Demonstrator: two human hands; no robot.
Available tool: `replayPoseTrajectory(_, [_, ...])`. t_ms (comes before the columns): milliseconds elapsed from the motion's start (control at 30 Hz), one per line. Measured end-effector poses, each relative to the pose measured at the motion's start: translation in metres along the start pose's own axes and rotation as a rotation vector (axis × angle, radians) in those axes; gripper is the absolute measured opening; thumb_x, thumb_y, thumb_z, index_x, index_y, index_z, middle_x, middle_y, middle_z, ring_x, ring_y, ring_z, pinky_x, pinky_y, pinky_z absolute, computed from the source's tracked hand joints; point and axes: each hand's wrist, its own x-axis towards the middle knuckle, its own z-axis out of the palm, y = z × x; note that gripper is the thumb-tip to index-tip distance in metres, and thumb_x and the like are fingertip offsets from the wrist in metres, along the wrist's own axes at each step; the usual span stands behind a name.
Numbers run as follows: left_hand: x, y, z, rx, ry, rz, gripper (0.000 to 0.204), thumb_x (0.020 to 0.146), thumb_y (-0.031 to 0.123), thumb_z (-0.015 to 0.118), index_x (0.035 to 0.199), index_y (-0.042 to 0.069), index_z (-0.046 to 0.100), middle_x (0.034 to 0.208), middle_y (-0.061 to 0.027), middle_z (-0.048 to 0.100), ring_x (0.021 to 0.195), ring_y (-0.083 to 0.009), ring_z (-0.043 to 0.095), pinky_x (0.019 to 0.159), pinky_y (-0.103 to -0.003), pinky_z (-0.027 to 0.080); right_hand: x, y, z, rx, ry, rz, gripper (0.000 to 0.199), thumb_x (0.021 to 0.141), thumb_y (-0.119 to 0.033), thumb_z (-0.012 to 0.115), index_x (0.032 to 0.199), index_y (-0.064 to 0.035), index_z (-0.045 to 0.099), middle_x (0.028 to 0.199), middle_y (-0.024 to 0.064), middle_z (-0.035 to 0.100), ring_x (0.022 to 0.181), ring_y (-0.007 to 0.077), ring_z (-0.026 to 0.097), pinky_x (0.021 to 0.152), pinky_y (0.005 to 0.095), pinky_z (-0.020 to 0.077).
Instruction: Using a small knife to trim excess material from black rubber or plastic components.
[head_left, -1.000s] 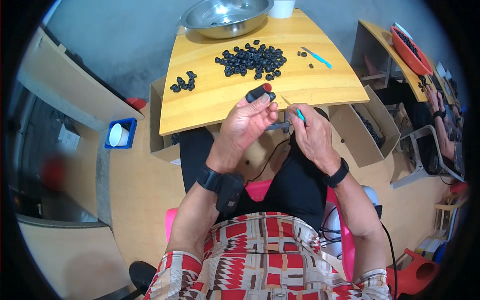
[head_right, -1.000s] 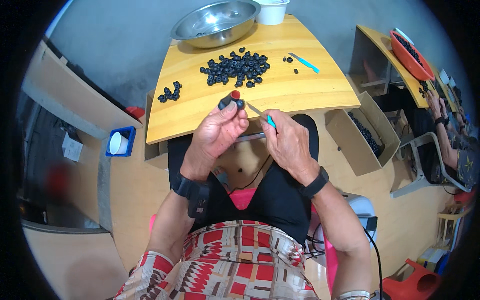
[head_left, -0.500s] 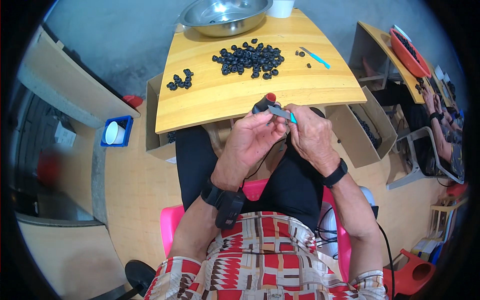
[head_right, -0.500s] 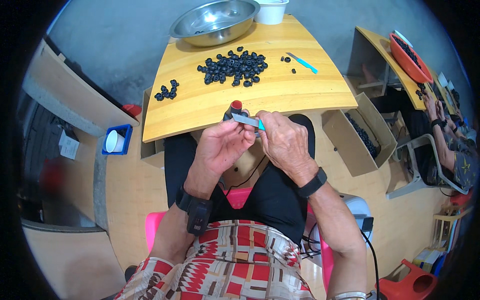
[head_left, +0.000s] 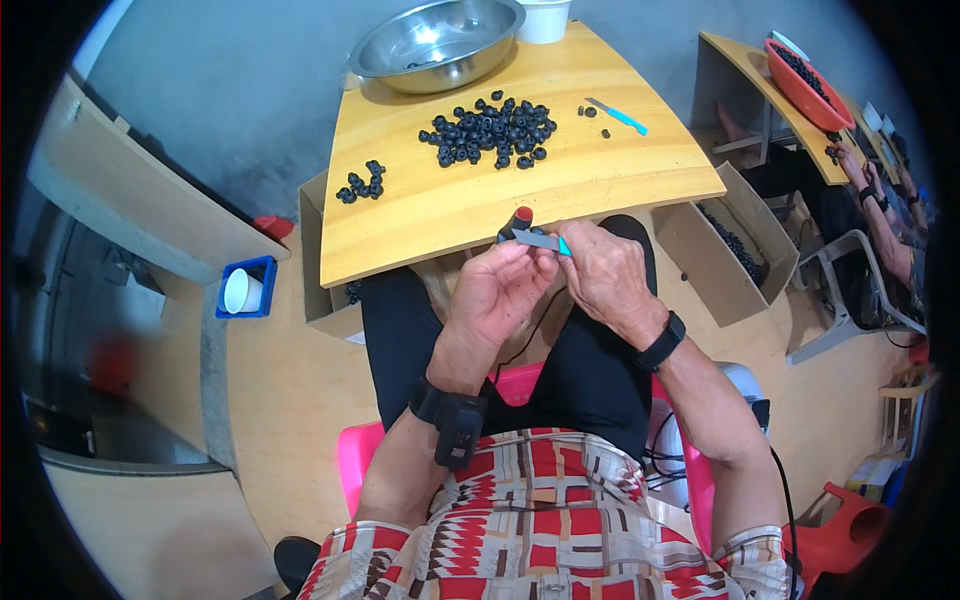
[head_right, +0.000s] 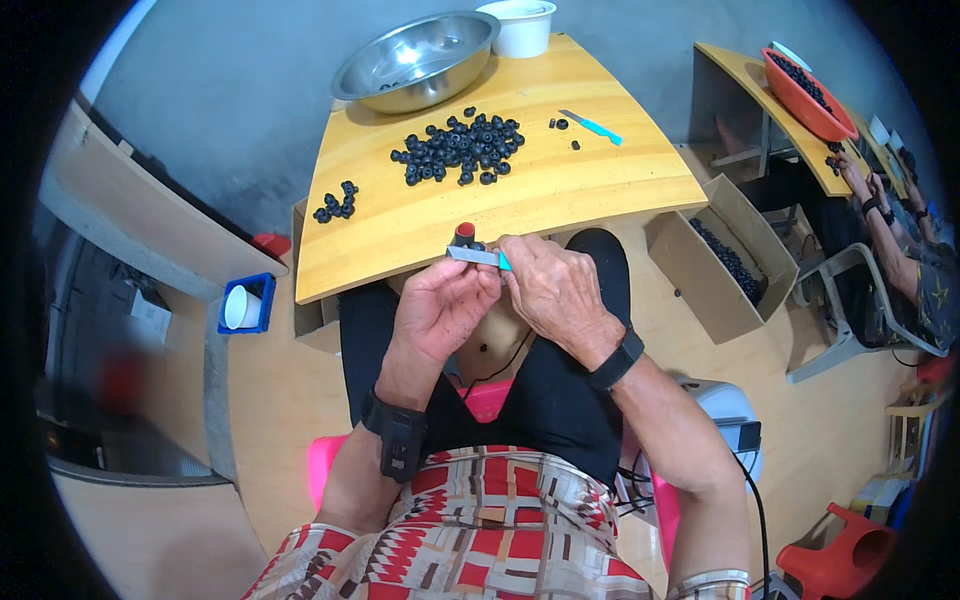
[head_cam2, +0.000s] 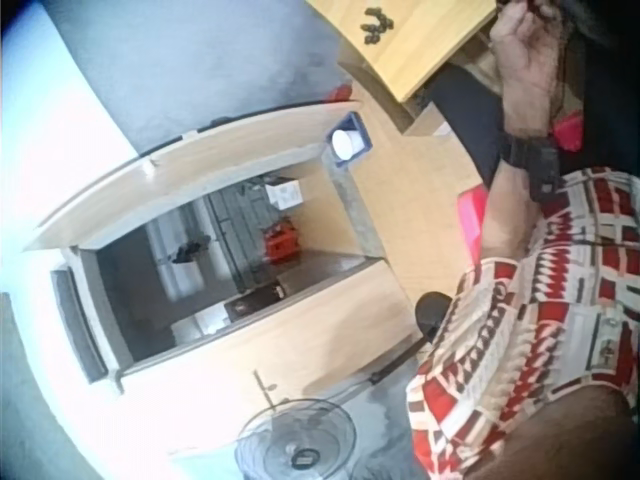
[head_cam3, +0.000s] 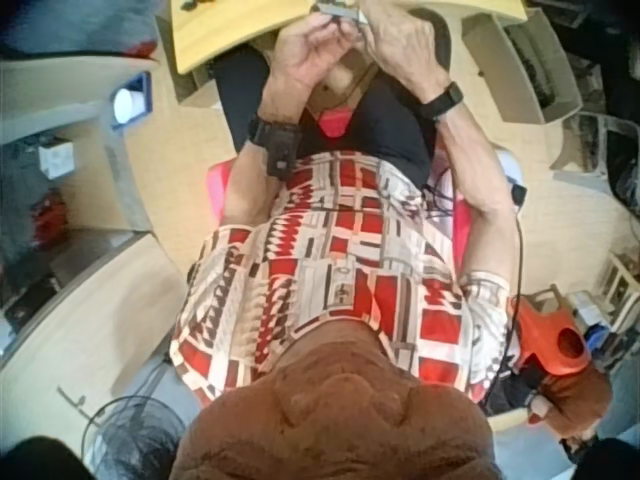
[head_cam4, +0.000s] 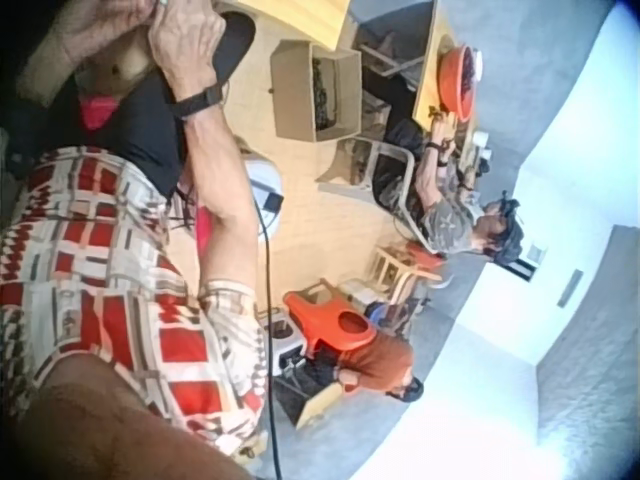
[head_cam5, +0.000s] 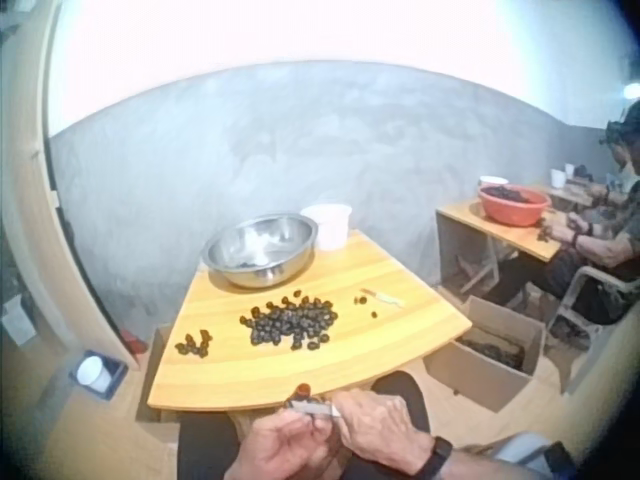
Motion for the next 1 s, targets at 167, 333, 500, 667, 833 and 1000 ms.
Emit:
replayPoseTrajectory(167, [-0.002, 0.002, -0.008, -0.051, -0.02, -0.027, 0.023, 0.084, 0.0, 0.05, 0.105, -0.008, 0.048, 0.098, -0.0191, 0.055, 0.085, -0.0222, 0.056, 0.078, -0.031, 0.049, 0.0, 0.0, 0.0, -0.001, -0.002, -0.013, 0.014, 0.074, -0.008, 0.06, 0.084, -0.0056, 0.051, 0.068, 0.0124, 0.054, 0.06, 0.0292, 0.058, 0.049, 0.0389, 0.0446])
replayPoseTrajectory(333, [-0.004, 0.004, -0.006, -0.027, 0.023, -0.006, 0.022, 0.084, 0.0, 0.05, 0.103, -0.009, 0.048, 0.098, -0.0197, 0.056, 0.086, -0.0225, 0.056, 0.078, -0.03, 0.049, 0.002, -0.002, -0.001, -0.003, -0.027, -0.036, 0.013, 0.074, -0.008, 0.059, 0.082, -0.0049, 0.049, 0.067, 0.0131, 0.053, 0.059, 0.0302, 0.057, 0.048, 0.0387, 0.0441])
replayPoseTrajectory(500, [-0.005, 0.006, -0.001, 0.021, 0.009, 0.033, 0.021, 0.083, -0.001, 0.05, 0.103, -0.01, 0.048, 0.096, -0.0187, 0.056, 0.085, -0.0223, 0.057, 0.077, -0.03, 0.05, 0.004, -0.006, -0.001, 0.023, -0.041, -0.024, 0.011, 0.075, -0.008, 0.057, 0.082, -0.0041, 0.049, 0.067, 0.014, 0.054, 0.059, 0.0319, 0.058, 0.048, 0.0401, 0.0438])
replayPoseTrajectory(667, [-0.016, 0.004, 0.016, 0.096, -0.028, 0.041, 0.025, 0.082, -0.003, 0.051, 0.107, -0.002, 0.046, 0.093, -0.0137, 0.055, 0.086, -0.0218, 0.055, 0.076, -0.031, 0.048, -0.002, 0.025, 0.005, -0.024, -0.13, 0.295, 0.01, 0.084, -0.014, 0.051, 0.085, -0.004, 0.05, 0.067, 0.0198, 0.058, 0.062, 0.0371, 0.058, 0.05, 0.0446, 0.043])
replayPoseTrajectory(833, [-0.009, 0.004, 0.012, 0.222, -0.092, 0.109, 0.038, 0.081, -0.003, 0.055, 0.116, 0.001, 0.044, 0.1, -0.0108, 0.056, 0.093, -0.0198, 0.056, 0.081, -0.029, 0.048, 0.009, -0.009, -0.014, 0.46, 0.106, 0.276, 0.019, 0.087, -0.018, 0.054, 0.096, -0.0017, 0.058, 0.077, 0.0159, 0.063, 0.069, 0.0289, 0.064, 0.061, 0.0335, 0.0487])
replayPoseTrajectory(1000, [-0.007, -0.004, 0.024, 0.318, -0.058, 0.142, 0.038, 0.082, -0.001, 0.055, 0.118, 0.003, 0.044, 0.103, -0.0069, 0.055, 0.098, -0.0168, 0.055, 0.085, -0.029, 0.047, 0.009, -0.012, -0.014, 0.683, -0.014, 0.245, 0.027, 0.084, -0.018, 0.062, 0.105, -0.0008, 0.058, 0.088, 0.0127, 0.066, 0.078, 0.0152, 0.064, 0.07, 0.0262, 0.0494])
